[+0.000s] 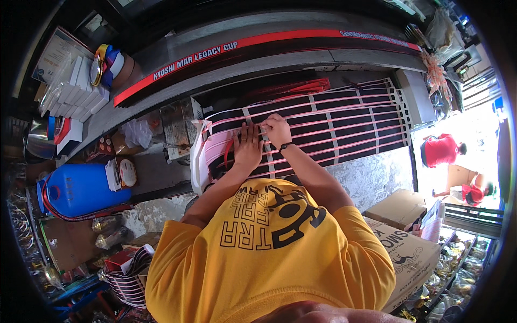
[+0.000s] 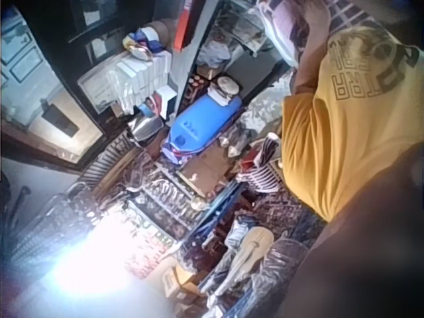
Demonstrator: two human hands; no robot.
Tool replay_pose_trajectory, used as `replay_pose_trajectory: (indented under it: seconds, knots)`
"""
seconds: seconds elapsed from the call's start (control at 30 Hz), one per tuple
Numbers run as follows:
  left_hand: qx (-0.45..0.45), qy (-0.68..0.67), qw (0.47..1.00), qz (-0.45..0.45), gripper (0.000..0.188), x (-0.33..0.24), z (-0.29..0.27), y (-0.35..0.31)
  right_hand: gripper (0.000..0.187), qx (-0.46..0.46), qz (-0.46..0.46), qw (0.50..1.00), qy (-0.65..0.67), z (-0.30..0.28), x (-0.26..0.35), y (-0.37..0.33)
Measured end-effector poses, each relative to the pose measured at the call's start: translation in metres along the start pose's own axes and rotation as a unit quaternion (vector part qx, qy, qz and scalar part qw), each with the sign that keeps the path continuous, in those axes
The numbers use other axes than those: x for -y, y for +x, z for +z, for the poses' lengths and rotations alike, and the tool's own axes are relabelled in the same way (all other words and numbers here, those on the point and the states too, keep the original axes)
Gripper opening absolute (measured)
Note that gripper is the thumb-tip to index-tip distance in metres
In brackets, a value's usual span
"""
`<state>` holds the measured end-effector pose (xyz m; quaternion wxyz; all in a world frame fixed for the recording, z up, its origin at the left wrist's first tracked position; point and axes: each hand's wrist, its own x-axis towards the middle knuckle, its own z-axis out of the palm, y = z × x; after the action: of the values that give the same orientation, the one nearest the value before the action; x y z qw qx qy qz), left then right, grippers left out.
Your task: The person assembles a decorative banner by attaching pink and black ribbons to a red header bar. They thread ribbons through slots, tie small bows, and adjust alignment. A coworker briefly assists with ribbon placement. The banner remains on the work surface at the end.
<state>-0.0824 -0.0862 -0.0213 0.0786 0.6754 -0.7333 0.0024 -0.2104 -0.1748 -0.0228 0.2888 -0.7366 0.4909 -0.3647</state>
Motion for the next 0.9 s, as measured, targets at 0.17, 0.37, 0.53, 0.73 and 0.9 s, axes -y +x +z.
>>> replay_pose_trajectory:
  seconds: [0.17,0.37,0.53,0.73,0.9]
  knots:
    - [-0.020,-0.033,0.999,-0.001,0.060,0.001,0.004,0.000,0.011,-0.034,-0.030,0.999,-0.028,0.005,-0.006,-0.007]
    - [-0.021,-0.036,0.999,0.001,0.060,0.003,0.004,0.001,0.010,-0.054,-0.055,0.997,-0.025,0.006,-0.002,-0.005]
    - [-0.068,-0.158,0.985,-0.019,0.053,0.007,-0.010,0.004,0.008,0.035,0.045,0.996,0.074,-0.009,-0.005,0.003]
    - [-0.016,-0.195,0.978,-0.071,0.026,0.011,-0.037,0.024,0.014,0.086,0.041,0.989,0.117,-0.028,-0.005,0.005]
    - [-0.031,-0.225,0.972,-0.061,0.021,0.017,-0.051,0.035,0.033,-0.076,0.051,0.973,0.212,-0.027,0.021,-0.026]
